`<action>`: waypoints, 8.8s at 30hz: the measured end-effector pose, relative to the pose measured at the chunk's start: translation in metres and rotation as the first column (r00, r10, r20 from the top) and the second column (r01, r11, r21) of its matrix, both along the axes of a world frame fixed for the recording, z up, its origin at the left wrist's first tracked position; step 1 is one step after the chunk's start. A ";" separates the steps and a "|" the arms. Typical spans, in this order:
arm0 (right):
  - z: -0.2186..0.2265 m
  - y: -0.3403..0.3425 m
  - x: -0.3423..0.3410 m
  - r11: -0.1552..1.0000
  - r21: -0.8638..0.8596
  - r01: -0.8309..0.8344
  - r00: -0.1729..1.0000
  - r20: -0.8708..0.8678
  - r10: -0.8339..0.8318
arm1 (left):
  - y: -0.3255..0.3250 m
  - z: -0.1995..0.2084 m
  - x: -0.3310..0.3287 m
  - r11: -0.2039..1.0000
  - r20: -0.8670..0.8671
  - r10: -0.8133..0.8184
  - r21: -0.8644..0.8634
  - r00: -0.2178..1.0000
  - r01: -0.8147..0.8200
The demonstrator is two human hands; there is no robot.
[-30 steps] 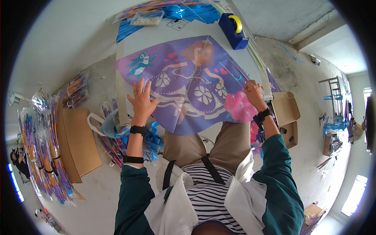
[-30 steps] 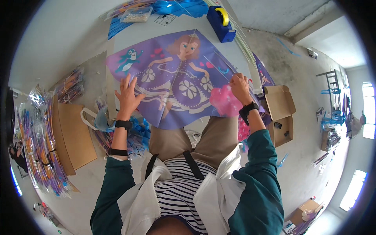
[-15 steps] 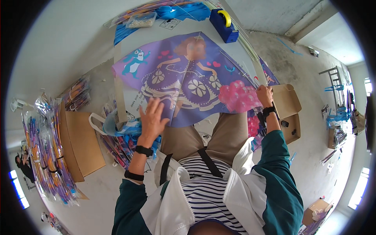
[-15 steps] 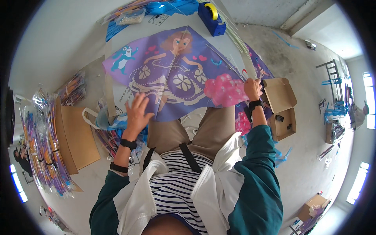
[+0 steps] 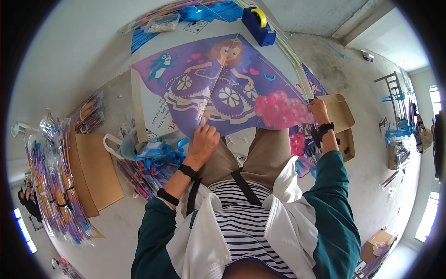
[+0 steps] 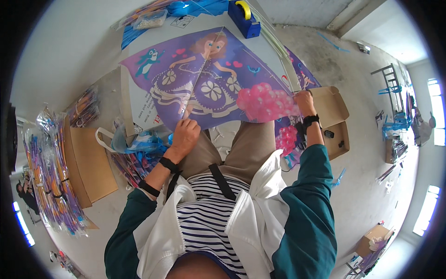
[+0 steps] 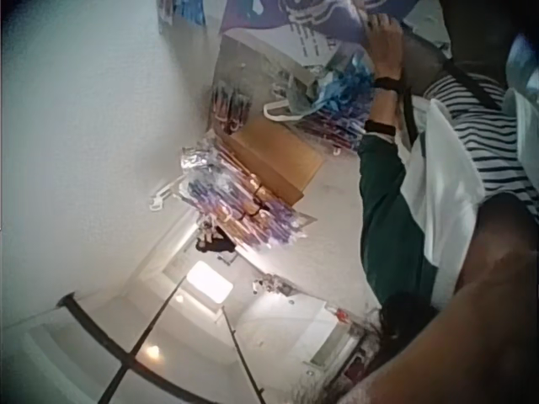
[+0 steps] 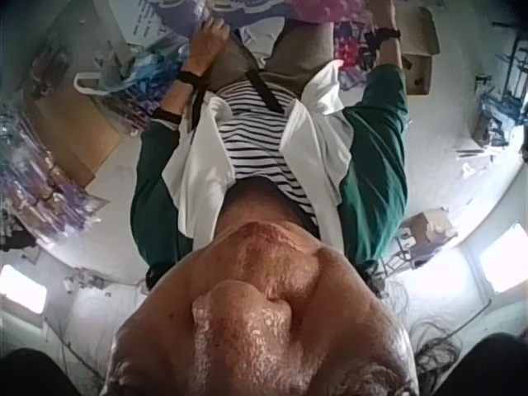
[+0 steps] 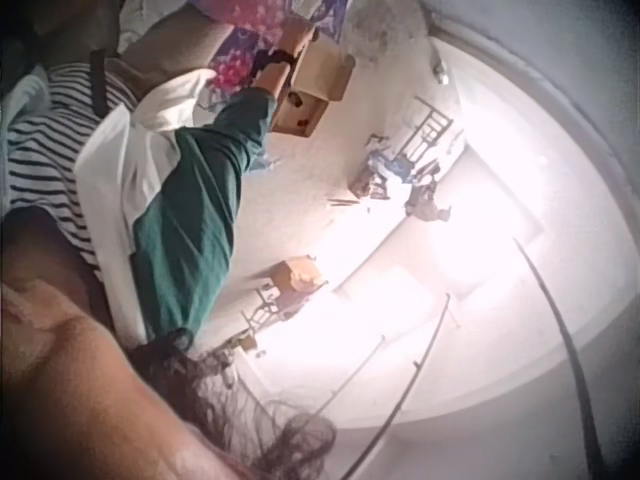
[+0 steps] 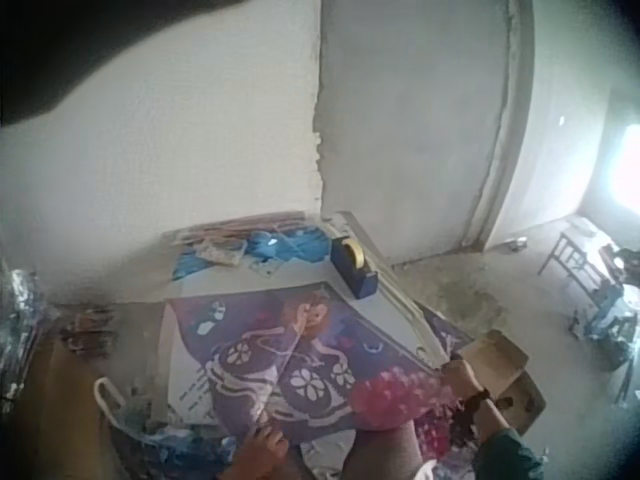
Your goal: Assembling a kite by attaching sticks and tape to the sail material.
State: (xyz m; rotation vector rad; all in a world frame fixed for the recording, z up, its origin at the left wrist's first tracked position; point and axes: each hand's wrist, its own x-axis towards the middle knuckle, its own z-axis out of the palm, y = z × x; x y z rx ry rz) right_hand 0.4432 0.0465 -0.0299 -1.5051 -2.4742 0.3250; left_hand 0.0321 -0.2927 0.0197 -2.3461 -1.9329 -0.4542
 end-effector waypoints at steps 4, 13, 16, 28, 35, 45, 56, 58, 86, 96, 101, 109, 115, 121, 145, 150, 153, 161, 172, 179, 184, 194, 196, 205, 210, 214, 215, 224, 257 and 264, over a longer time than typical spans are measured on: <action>0.019 0.032 -0.005 0.987 0.099 -0.129 0.990 0.065 0.123 | 0.006 0.003 0.026 0.998 0.065 -0.048 -0.035 0.997 0.050; 0.048 0.077 0.053 0.983 -0.054 0.173 0.983 0.077 -0.169 | 0.054 0.050 0.057 0.973 0.432 -0.156 -0.087 0.888 0.213; 0.055 0.073 0.027 0.980 -0.050 0.192 0.981 -0.023 -0.193 | 0.062 0.037 -0.008 0.984 0.238 0.146 0.067 0.960 -0.166; 0.174 -0.124 -0.340 0.394 -0.648 -0.652 0.522 -0.761 -0.387 | 0.044 0.089 -0.074 0.949 0.951 0.270 -0.289 -0.151 -0.129; 0.159 -0.148 -0.402 0.207 -0.635 -0.744 0.466 -0.716 -0.519 | 0.010 0.102 -0.093 0.952 0.874 0.290 -0.306 -0.390 0.023; 0.150 -0.172 -0.407 0.140 -0.698 -0.703 0.652 -0.710 -0.266 | 0.026 0.098 -0.124 0.922 0.955 0.229 -0.275 -0.188 -0.272; 0.108 -0.142 -0.395 0.482 -0.638 -0.600 0.778 -0.606 0.165 | 0.029 0.046 -0.136 0.814 0.865 0.183 -0.400 -0.467 -0.422; 0.109 -0.139 -0.406 0.564 -0.574 -0.594 0.780 -0.580 0.232 | 0.034 0.044 -0.135 0.816 0.844 0.217 -0.433 -0.491 -0.383; 0.072 -0.115 -0.470 0.710 0.255 -0.656 0.729 -0.030 0.684 | 0.099 -0.016 -0.253 0.766 0.304 0.608 0.018 0.734 -0.642; 0.048 -0.128 -0.469 0.741 0.088 -0.665 0.745 0.021 0.666 | 0.108 -0.028 -0.232 0.769 0.300 0.553 0.177 0.778 -0.615; 0.045 -0.136 -0.469 0.757 0.021 -0.653 0.757 0.048 0.652 | 0.110 -0.033 -0.224 0.768 0.250 0.535 0.254 0.807 -0.588; 0.046 -0.139 -0.469 0.763 0.020 -0.646 0.761 0.085 0.643 | 0.122 -0.025 -0.239 0.763 0.295 0.579 0.131 0.760 -0.633; 0.041 -0.136 -0.467 0.766 0.033 -0.642 0.766 0.072 0.639 | 0.130 -0.024 -0.244 0.784 0.279 0.578 0.074 0.767 -0.617; 0.046 -0.138 -0.468 0.775 0.016 -0.632 0.773 0.083 0.629 | 0.133 -0.019 -0.255 0.797 0.242 0.565 0.087 0.789 -0.597; 0.041 -0.138 -0.466 0.779 0.025 -0.627 0.779 0.009 0.626 | 0.115 -0.035 -0.210 0.752 0.144 0.616 0.185 0.775 -0.633; 0.045 -0.138 -0.466 0.780 0.019 -0.626 0.780 0.049 0.624 | 0.115 -0.034 -0.208 0.751 0.149 0.623 0.162 0.768 -0.640; 0.044 -0.138 -0.467 0.779 0.004 -0.627 0.778 0.041 0.627 | 0.113 -0.032 -0.210 0.747 0.132 0.632 0.158 0.764 -0.646; 0.037 -0.136 -0.466 0.771 0.039 -0.636 0.772 0.018 0.635 | 0.113 -0.033 -0.209 0.747 0.163 0.635 0.115 0.755 -0.654; 0.037 -0.137 -0.466 0.770 0.043 -0.637 0.771 0.025 0.636 | 0.108 -0.034 -0.210 0.752 0.187 0.628 0.104 0.756 -0.651; 0.035 -0.135 -0.465 0.767 0.051 -0.640 0.768 0.016 0.640 | 0.108 -0.033 -0.210 0.748 0.202 0.634 0.084 0.746 -0.658; 0.035 -0.135 -0.465 0.766 0.046 -0.641 0.768 0.023 0.641 | 0.106 -0.036 -0.211 0.750 0.201 0.628 0.103 0.752 -0.653; 0.034 -0.134 -0.464 0.764 0.062 -0.642 0.766 0.012 0.642 | 0.106 -0.033 -0.210 0.745 0.216 0.634 0.089 0.743 -0.661; 0.035 -0.135 -0.465 0.763 0.064 -0.643 0.765 0.012 0.643 | 0.106 -0.033 -0.210 0.744 0.214 0.633 0.096 0.744 -0.661; 0.035 -0.135 -0.465 0.766 0.052 -0.640 0.768 0.007 0.641 | 0.104 -0.029 -0.212 0.747 0.241 0.614 0.128 0.751 -0.652; 0.036 -0.136 -0.464 0.769 0.048 -0.637 0.771 0.016 0.637 | 0.094 -0.023 -0.213 0.737 0.201 0.636 0.131 0.745 -0.663; 0.036 -0.135 -0.465 0.761 0.058 -0.646 0.763 0.005 0.647 | 0.088 -0.026 -0.216 0.742 0.152 0.641 0.128 0.753 -0.658; 0.036 -0.136 -0.465 0.761 0.055 -0.646 0.762 0.006 0.647 | 0.088 -0.027 -0.216 0.743 0.139 0.634 0.164 0.761 -0.649; 0.035 -0.135 -0.464 0.762 0.057 -0.645 0.764 0.013 0.645 | 0.092 -0.031 -0.219 0.742 0.141 0.638 0.151 0.757 -0.653; 0.043 -0.125 -0.468 0.756 0.090 -0.648 0.751 -0.087 0.655 | 0.092 -0.029 -0.221 0.744 0.191 0.638 0.099 0.746 -0.661; 0.050 -0.102 -0.530 0.808 0.085 -0.583 0.749 -0.329 0.575 | 0.093 -0.030 -0.221 0.739 0.216 0.635 0.110 0.742 -0.664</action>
